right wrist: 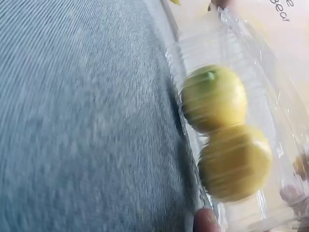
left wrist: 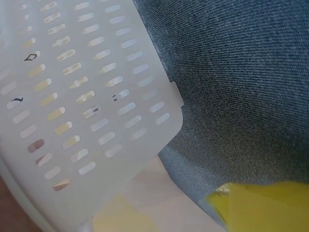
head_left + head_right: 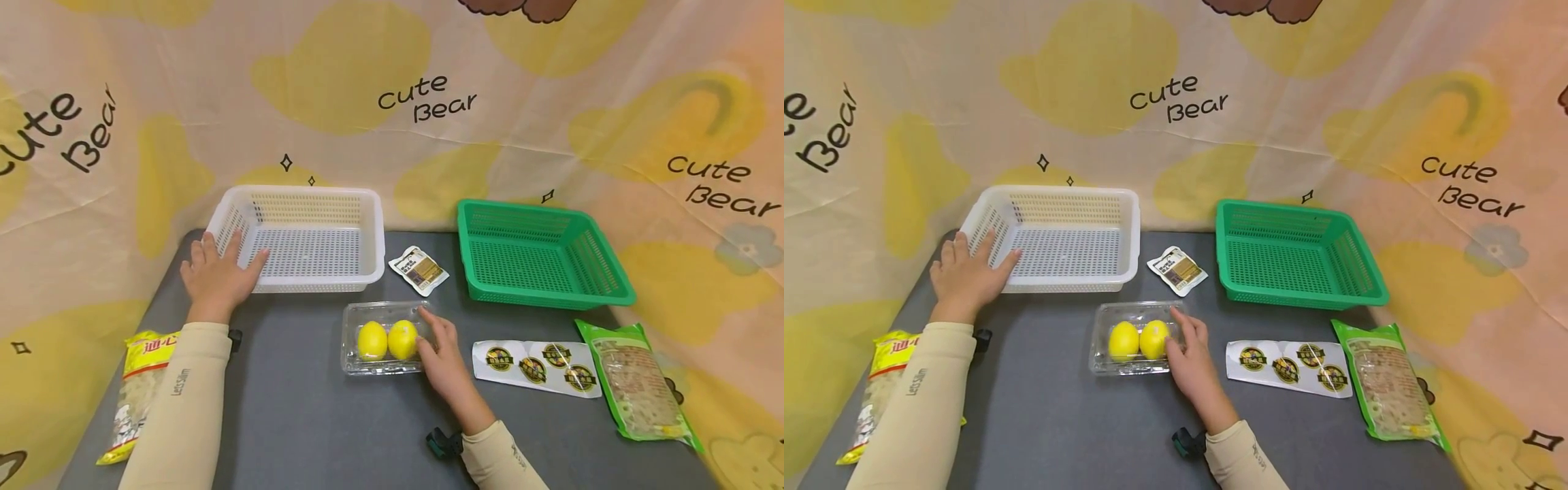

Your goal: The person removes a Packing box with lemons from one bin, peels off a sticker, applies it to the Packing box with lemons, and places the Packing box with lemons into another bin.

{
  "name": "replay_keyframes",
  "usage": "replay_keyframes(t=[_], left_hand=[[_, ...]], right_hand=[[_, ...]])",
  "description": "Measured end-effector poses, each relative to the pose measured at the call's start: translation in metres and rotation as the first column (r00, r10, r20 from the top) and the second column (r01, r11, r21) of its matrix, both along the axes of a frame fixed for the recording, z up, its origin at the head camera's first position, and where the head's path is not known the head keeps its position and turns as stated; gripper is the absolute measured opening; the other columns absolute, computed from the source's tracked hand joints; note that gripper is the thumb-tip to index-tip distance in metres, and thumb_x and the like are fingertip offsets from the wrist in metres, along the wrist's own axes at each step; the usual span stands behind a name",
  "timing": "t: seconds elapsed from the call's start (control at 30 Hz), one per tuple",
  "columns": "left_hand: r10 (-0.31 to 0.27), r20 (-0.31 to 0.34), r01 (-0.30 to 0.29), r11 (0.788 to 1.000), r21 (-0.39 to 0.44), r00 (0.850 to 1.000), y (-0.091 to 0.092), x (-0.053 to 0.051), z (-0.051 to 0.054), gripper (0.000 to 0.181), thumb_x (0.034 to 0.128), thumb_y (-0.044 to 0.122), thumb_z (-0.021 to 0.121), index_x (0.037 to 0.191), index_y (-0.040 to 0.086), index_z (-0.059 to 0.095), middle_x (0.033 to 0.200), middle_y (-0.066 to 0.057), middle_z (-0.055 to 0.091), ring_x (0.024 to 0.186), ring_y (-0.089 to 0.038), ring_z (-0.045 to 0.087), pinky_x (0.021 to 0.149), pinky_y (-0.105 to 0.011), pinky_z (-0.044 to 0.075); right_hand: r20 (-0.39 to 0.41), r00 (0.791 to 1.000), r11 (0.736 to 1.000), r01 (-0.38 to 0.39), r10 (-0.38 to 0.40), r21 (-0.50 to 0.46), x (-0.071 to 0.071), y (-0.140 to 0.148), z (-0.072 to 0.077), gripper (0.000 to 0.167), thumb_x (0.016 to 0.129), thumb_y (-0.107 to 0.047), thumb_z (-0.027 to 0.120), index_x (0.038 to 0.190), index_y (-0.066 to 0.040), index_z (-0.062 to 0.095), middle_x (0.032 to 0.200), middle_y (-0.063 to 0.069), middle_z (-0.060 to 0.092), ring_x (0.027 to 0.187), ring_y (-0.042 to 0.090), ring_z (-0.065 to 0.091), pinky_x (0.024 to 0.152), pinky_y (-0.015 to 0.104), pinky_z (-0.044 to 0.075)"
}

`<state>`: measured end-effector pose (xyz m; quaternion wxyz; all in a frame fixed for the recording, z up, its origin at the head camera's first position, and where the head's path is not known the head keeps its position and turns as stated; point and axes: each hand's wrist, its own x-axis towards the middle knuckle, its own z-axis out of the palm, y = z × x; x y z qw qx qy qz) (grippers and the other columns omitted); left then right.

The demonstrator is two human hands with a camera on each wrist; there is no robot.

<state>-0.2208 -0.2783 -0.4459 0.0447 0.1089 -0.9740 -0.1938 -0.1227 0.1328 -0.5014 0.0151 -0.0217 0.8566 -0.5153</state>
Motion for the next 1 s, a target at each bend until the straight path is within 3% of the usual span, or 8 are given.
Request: replay_keyframes(t=[0.13,0.37,0.73,1.0], left_hand=[[-0.007,0.002,0.007,1.0,-0.001,1.0,0.001,-0.001,0.002,0.097,0.0988,0.081,0.025,0.171,0.017,0.014,0.171,-0.034,-0.008,0.155,-0.058,-0.008,0.116,-0.078,0.0],[-0.008,0.005,0.008,1.0,-0.001,1.0,0.001,-0.001,0.003,0.097,0.0992,0.08,0.026,0.171,0.016,0.014,0.171,-0.034,-0.009,0.155,-0.058,-0.008,0.115,-0.079,0.002],[-0.017,-0.005,0.017,1.0,0.011,1.0,-0.002,-0.001,0.005,0.097,0.1,0.079,0.028,0.171,0.014,0.014,0.171,-0.034,-0.008,0.155,-0.058,-0.008,0.114,-0.08,0.004],[-0.015,0.0,0.015,0.999,0.03,1.0,-0.002,0.003,0.004,0.097,0.1002,0.078,0.028,0.171,0.014,0.014,0.17,-0.035,-0.008,0.155,-0.058,-0.009,0.113,-0.081,0.004]], right_hand=[[-0.009,1.0,0.999,0.029,-0.029,0.017,0.0,-0.004,-0.001,0.058,0.103,-0.019,0.058,0.16,-0.026,0.049,0.154,0.015,0.039,0.135,0.042,0.049,0.11,0.063,0.039],[0.007,0.998,0.977,0.053,-0.055,0.205,0.004,-0.01,0.0,0.057,0.104,-0.032,0.058,0.16,-0.038,0.048,0.158,0.007,0.043,0.137,0.038,0.035,0.104,0.066,0.037],[0.002,1.0,0.972,0.006,-0.007,0.235,0.0,-0.007,-0.001,0.059,0.103,-0.038,0.057,0.161,-0.033,0.047,0.163,0.011,0.039,0.139,0.047,0.033,0.107,0.071,0.034],[-0.03,0.999,0.921,-0.018,0.032,0.39,0.0,-0.004,0.017,0.059,0.103,-0.039,0.061,0.161,-0.033,0.049,0.172,0.01,0.028,0.144,0.048,0.03,0.108,0.073,0.027]])
